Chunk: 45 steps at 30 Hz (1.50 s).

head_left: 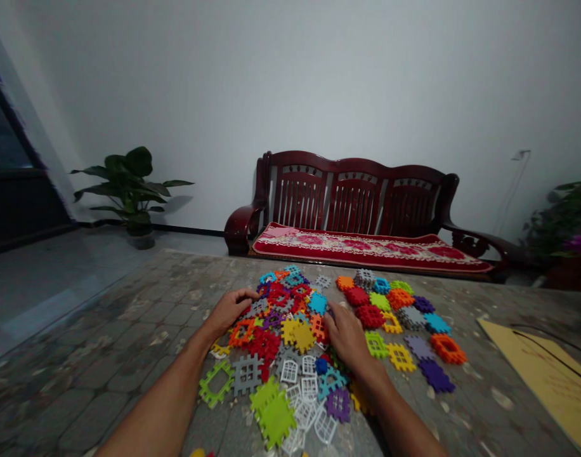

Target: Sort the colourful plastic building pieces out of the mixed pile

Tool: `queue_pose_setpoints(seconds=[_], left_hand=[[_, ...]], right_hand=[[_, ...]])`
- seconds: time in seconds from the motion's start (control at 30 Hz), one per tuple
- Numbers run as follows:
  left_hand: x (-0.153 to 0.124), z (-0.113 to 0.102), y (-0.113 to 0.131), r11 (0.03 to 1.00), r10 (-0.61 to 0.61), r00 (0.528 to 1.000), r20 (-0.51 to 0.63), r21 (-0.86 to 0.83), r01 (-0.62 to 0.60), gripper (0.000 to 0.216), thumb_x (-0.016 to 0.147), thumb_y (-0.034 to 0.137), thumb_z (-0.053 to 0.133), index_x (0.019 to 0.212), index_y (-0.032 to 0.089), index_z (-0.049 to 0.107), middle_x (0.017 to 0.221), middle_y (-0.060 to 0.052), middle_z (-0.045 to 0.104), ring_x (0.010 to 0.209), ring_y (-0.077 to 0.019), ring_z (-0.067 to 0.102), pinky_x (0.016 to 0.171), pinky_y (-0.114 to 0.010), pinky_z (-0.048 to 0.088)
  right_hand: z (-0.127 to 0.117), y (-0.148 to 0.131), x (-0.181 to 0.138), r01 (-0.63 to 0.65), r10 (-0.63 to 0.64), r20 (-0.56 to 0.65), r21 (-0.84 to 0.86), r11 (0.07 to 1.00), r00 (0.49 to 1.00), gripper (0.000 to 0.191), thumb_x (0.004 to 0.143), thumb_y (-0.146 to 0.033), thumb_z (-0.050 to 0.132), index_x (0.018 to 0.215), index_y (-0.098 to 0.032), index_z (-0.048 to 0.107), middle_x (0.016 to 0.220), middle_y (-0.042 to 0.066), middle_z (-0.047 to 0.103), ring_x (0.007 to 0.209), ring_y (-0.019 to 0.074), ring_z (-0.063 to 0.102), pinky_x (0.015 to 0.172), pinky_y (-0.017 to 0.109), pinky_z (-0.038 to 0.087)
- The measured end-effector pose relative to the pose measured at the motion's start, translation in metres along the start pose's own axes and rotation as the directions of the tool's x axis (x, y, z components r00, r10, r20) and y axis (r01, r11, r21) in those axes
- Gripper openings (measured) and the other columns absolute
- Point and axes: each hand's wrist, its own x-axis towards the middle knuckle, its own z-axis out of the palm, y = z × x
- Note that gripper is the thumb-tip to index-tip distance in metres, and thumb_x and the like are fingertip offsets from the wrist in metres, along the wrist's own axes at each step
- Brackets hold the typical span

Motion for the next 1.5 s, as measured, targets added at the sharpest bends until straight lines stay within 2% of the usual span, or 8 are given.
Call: queue_pose_setpoints(seconds=[0.13,0.23,0.33,0.57,0.8,0.9,1.03,1.5], left_hand=[[-0.001,0.0,0.004,1.0,-0.001,1.0,-0.007,-0.01,0.001,0.028,0.063,0.041,0.063,0.077,0.019,0.073,0.082,-0.004,0.076,0.081,-0.0231,0.067,0.082,-0.035,0.05],[0.0,-0.001,0.005,0.999,0.004,1.0,-0.022,-0.042,-0.005,0.034,0.064,0.045,0.064,0.081,0.018,0.073,0.086,-0.006,0.077,0.087,-0.0249,0.068,0.085,-0.036,0.049],[0.001,-0.002,0.006,0.999,0.012,1.0,-0.027,-0.039,-0.013,0.041,0.066,0.052,0.062,0.085,0.018,0.074,0.091,-0.007,0.077,0.091,-0.0262,0.068,0.086,-0.038,0.049],[0.0,-0.001,0.009,0.989,0.08,0.996,0.046,0.119,-0.085,0.041,0.075,0.052,0.056,0.091,0.019,0.074,0.098,-0.006,0.077,0.097,-0.0266,0.067,0.092,-0.036,0.047],[0.002,0.008,0.01,0.932,0.222,0.973,0.07,0.28,-0.233,0.035,0.076,0.045,0.06,0.097,0.021,0.075,0.107,-0.008,0.072,0.102,-0.0268,0.064,0.094,-0.036,0.046],[0.001,0.014,0.011,0.903,0.299,0.951,0.076,0.301,-0.307,0.034,0.077,0.043,0.061,0.1,0.022,0.075,0.114,-0.01,0.069,0.11,-0.0269,0.061,0.1,-0.038,0.043],[0.0,0.02,0.012,0.891,0.314,0.943,0.113,0.307,-0.334,0.03,0.078,0.041,0.061,0.096,0.022,0.076,0.121,-0.011,0.065,0.116,-0.0276,0.058,0.105,-0.04,0.04],[-0.002,0.023,0.005,0.841,0.393,0.909,0.138,0.347,-0.416,0.021,0.081,0.035,0.062,0.092,0.022,0.074,0.111,-0.009,0.067,0.108,-0.0238,0.061,0.099,-0.04,0.044]], right_hand=[[0.004,-0.002,0.001,0.013,-0.016,0.016,0.189,0.982,1.0,0.039,0.093,-0.035,0.041,0.124,-0.02,0.059,0.125,0.011,0.062,0.118,0.0262,0.054,0.103,0.043,0.038],[0.005,-0.007,0.003,0.028,-0.033,0.008,0.389,0.921,0.999,0.041,0.093,-0.038,0.04,0.124,-0.019,0.058,0.126,0.01,0.061,0.118,0.0234,0.054,0.103,0.04,0.04],[0.002,-0.011,0.002,0.016,-0.009,-0.016,0.486,0.874,1.0,0.04,0.092,-0.039,0.041,0.121,-0.02,0.061,0.122,0.009,0.064,0.114,0.0235,0.057,0.099,0.04,0.044],[0.0,-0.006,-0.006,0.104,-0.075,-0.107,0.296,0.949,0.991,0.032,0.094,-0.032,0.039,0.11,-0.022,0.065,0.113,0.007,0.067,0.11,0.0218,0.058,0.101,0.038,0.041],[0.004,-0.009,-0.008,0.12,-0.122,0.005,0.122,0.985,0.993,0.031,0.096,-0.03,0.038,0.109,-0.022,0.065,0.112,0.006,0.067,0.108,0.0222,0.057,0.099,0.038,0.039],[0.005,-0.008,-0.007,0.121,-0.124,0.024,0.115,0.986,0.992,0.031,0.097,-0.03,0.038,0.109,-0.024,0.066,0.113,0.005,0.067,0.108,0.0224,0.056,0.099,0.038,0.039],[0.005,-0.005,-0.006,0.124,-0.128,0.022,0.139,0.983,0.992,0.032,0.096,-0.031,0.038,0.109,-0.023,0.066,0.114,0.006,0.067,0.11,0.0221,0.056,0.099,0.037,0.038],[0.009,-0.003,-0.006,0.148,-0.14,-0.052,0.199,0.969,0.989,0.029,0.096,-0.03,0.04,0.105,-0.023,0.066,0.106,0.005,0.068,0.104,0.022,0.058,0.096,0.035,0.04]])
